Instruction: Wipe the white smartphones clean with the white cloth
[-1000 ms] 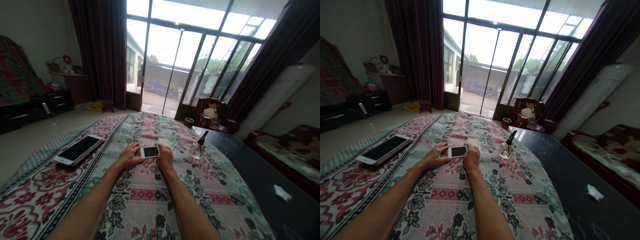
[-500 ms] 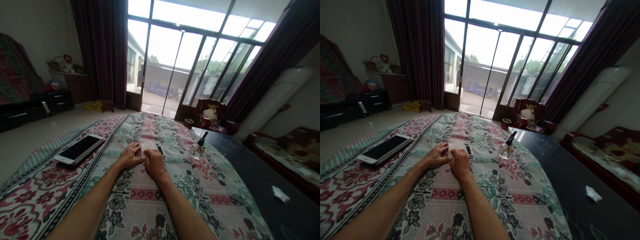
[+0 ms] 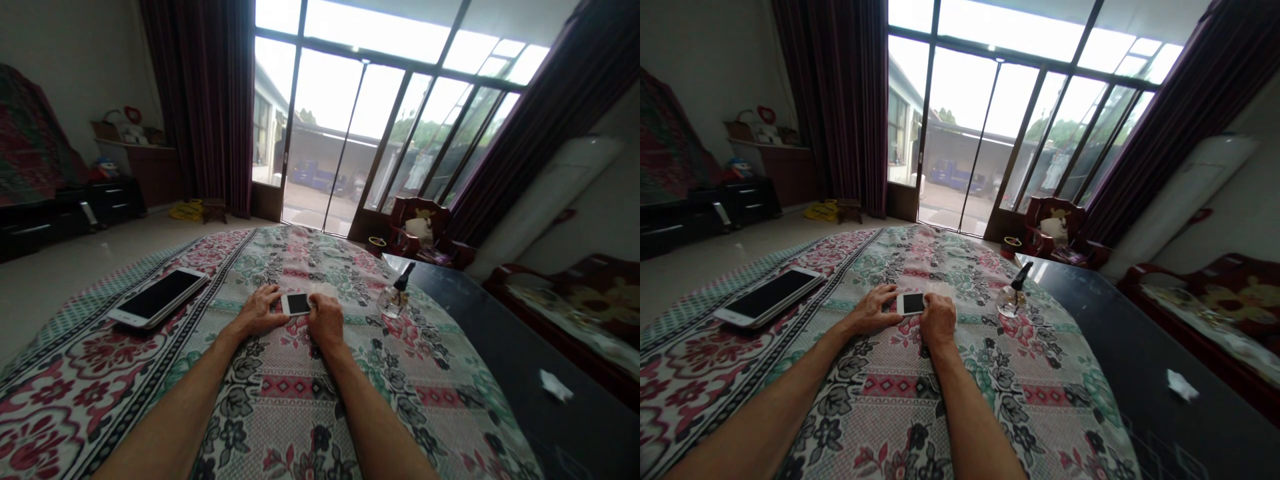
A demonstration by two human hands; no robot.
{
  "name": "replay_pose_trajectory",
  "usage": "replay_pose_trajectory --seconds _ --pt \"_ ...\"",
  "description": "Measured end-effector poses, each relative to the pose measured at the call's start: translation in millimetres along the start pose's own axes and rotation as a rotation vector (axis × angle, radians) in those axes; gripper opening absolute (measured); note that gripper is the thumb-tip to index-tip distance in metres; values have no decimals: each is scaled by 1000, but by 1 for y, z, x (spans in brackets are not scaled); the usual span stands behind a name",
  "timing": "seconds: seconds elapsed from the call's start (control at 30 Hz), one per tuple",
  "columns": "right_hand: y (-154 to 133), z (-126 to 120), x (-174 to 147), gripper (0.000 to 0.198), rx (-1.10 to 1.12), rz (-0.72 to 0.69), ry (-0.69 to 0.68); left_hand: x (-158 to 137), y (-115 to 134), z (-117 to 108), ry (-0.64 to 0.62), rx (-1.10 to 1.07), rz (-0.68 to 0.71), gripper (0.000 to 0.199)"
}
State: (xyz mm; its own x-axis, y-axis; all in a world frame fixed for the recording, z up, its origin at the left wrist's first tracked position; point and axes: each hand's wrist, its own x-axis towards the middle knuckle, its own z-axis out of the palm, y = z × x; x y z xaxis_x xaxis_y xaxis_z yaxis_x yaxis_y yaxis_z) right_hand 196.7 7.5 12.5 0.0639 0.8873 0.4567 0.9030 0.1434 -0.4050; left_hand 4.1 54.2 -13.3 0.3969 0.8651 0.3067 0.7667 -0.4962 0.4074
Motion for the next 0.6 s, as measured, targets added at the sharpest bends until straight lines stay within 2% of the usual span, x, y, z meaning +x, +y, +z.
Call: replay_pose_trajectory --seconds 0.17,0.33,0.43,0.6 --pt "-25 7 -16 27 39 -141 -51 1 -4 4 5 9 -18 59" --pt "-29 11 -19 26 70 -226 -82 1 -6 4 -2 7 15 55" --pt "-20 9 -12 28 77 -167 -54 0 -3 2 -1 5 -8 58" --pt "11 0 4 31 34 41 29 0 -1 0 -23 5 -11 61"
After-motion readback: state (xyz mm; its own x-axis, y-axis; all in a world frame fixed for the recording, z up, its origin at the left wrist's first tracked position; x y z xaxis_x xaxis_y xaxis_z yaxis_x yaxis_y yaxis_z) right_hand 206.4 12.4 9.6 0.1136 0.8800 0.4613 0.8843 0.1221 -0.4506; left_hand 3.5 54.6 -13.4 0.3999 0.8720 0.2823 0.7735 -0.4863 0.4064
